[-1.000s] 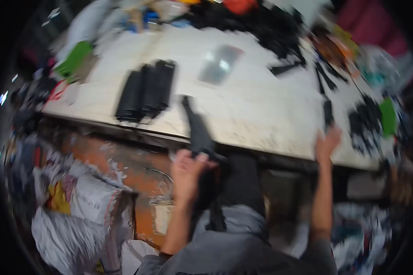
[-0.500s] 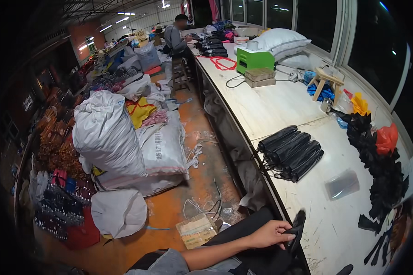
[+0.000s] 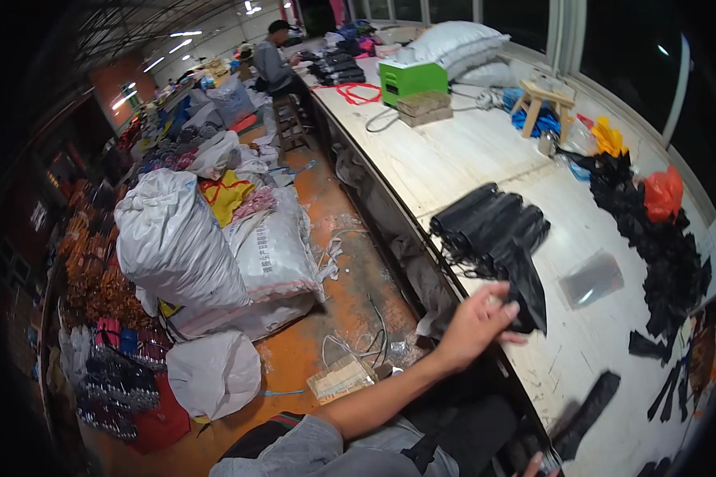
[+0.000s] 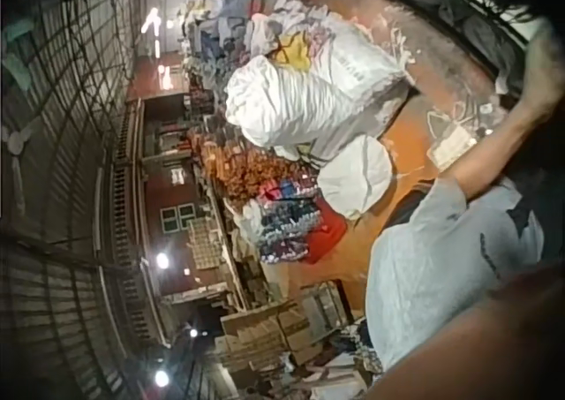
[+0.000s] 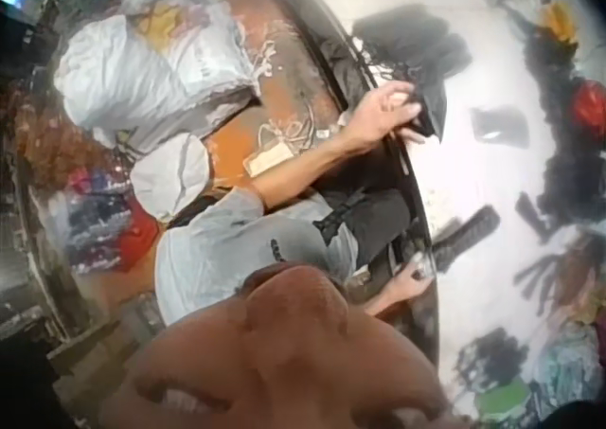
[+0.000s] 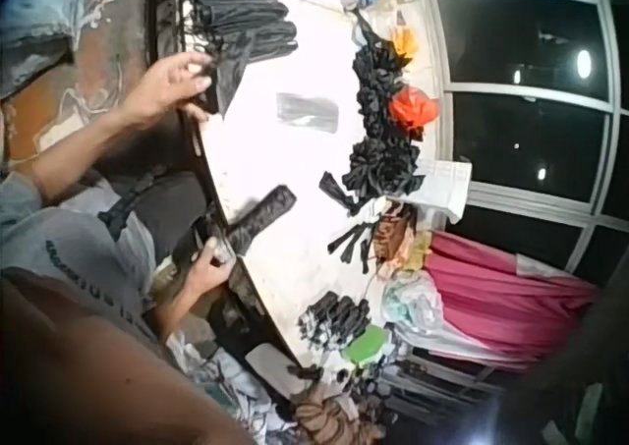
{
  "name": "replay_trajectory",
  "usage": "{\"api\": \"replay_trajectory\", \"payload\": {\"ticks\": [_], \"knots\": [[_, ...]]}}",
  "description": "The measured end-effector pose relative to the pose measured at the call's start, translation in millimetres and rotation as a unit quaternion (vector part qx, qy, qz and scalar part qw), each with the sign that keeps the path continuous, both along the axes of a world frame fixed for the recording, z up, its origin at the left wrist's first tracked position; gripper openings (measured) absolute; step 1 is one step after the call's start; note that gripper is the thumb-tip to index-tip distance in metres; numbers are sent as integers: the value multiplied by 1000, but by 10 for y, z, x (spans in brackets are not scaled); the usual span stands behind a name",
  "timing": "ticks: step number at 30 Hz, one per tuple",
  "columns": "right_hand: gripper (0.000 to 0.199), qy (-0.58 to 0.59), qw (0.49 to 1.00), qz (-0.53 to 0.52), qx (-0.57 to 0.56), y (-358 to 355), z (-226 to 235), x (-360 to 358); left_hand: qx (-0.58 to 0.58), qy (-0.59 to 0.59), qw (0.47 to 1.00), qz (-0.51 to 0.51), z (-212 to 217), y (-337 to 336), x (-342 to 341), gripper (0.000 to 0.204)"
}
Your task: Folding umbrellas and sliding them into protective plastic sleeves.
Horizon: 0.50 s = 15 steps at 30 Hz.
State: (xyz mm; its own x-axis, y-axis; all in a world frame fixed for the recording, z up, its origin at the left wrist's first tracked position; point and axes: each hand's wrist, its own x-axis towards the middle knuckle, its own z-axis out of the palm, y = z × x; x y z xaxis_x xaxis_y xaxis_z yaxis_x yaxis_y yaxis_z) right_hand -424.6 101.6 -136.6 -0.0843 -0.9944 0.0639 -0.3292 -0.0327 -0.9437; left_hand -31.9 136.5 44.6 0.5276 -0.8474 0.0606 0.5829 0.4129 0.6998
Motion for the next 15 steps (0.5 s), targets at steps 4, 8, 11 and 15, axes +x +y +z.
{"api": "replay_trajectory", "payload": {"ticks": [4, 8, 11, 15], "knots": [[64, 89, 981, 79, -154, 575, 864, 811, -9, -11, 993, 118, 170, 8, 127, 37], [59, 80, 951, 278, -106, 532, 1683, 1280, 7, -35, 990, 135, 365, 133, 225, 26], [57, 41, 949, 297, -99, 454, 1753, 1387, 20, -27, 993, 110, 259, 61, 155, 18], [56, 81, 945, 309, -64, 498, 1783, 1378, 6, -78, 995, 64, 189, 113, 92, 23]]}}
